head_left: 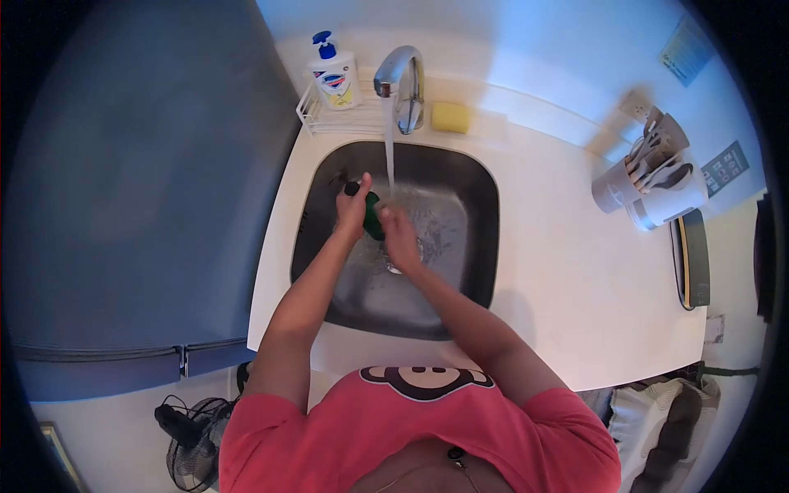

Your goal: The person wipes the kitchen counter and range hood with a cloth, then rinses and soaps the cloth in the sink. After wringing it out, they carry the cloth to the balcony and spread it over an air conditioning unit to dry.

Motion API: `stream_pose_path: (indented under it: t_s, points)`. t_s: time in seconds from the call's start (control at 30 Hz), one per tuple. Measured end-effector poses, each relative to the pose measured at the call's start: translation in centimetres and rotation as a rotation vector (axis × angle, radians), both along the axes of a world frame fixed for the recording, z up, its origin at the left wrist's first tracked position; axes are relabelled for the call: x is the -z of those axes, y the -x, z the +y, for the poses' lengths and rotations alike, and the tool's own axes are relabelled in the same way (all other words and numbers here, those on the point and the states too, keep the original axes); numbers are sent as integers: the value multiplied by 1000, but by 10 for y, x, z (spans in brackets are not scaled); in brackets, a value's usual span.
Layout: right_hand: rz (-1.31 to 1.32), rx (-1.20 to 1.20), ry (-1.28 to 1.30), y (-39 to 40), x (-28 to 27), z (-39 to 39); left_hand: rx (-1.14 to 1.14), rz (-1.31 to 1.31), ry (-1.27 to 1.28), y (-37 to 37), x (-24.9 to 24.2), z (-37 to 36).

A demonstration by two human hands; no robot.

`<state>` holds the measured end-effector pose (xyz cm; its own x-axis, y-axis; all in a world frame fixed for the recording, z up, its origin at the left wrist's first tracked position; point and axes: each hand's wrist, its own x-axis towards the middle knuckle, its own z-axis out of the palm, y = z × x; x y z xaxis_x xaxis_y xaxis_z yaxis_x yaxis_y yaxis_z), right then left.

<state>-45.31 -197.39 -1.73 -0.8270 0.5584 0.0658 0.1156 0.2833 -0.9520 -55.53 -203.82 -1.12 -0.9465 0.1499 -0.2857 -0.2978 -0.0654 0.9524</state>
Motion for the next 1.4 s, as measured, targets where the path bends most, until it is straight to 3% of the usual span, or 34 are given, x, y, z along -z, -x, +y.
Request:
stream_pose_path:
  t_s: [0.07, 0.17, 0.27, 0.37, 0.47, 0.5, 0.57, 0.6, 0.7, 0.77, 0.87, 0.97, 1.1, 1.17, 1.27, 1.37, 1.4]
  points:
    - [226, 64, -522, 8, 38, -16, 57, 19, -81, -7, 5, 4]
    - [191, 41, -227, 12, 38, 2, 119, 23, -129, -25, -7, 9]
    - [80, -130, -211, 16, 49, 35, 253, 60, -132, -30, -11, 11]
    - [-177, -239, 992, 12, 15, 52, 376, 112, -202, -24, -2, 9]
    - [-302, -361, 1126, 6, 12, 60, 386, 114, -350, -9, 10, 9]
    - [-299, -335, 1128, 6, 11, 60, 375, 104, -403, -5, 12, 10]
    - [-296, -280, 1136, 6, 11, 56, 254, 153, -219, 2, 19, 17]
    - [-226, -239, 945, 9, 20, 56, 193, 177, -128, 3, 20, 20]
    - [-83, -152, 381, 20, 48, 55, 191, -72, -134, -4, 11, 19]
    - [-71, -141, 29, 18, 48, 37, 173, -17, -59, -7, 17, 22]
    - [207, -24, -241, 16, 46, 15, 180, 64, -38, -12, 20, 21]
    - [220, -29, -85, 18, 41, 18, 179, 290, 72, -26, 15, 18]
    - [-21, -216, 275, 12, 2, 42, 210, 508, 152, -45, 1, 20]
    - [-276, -173, 511, 7, -15, 47, 127, 486, 57, -38, 15, 26]
    - [-300, -280, 70, 15, 50, 67, 120, 301, -108, -19, 8, 23]
    - [-405, -213, 33, 28, 82, 78, 194, 75, -218, 1, 5, 24]
    - [-333, -198, 327, 28, 78, 75, 187, 18, -235, 4, 3, 26]
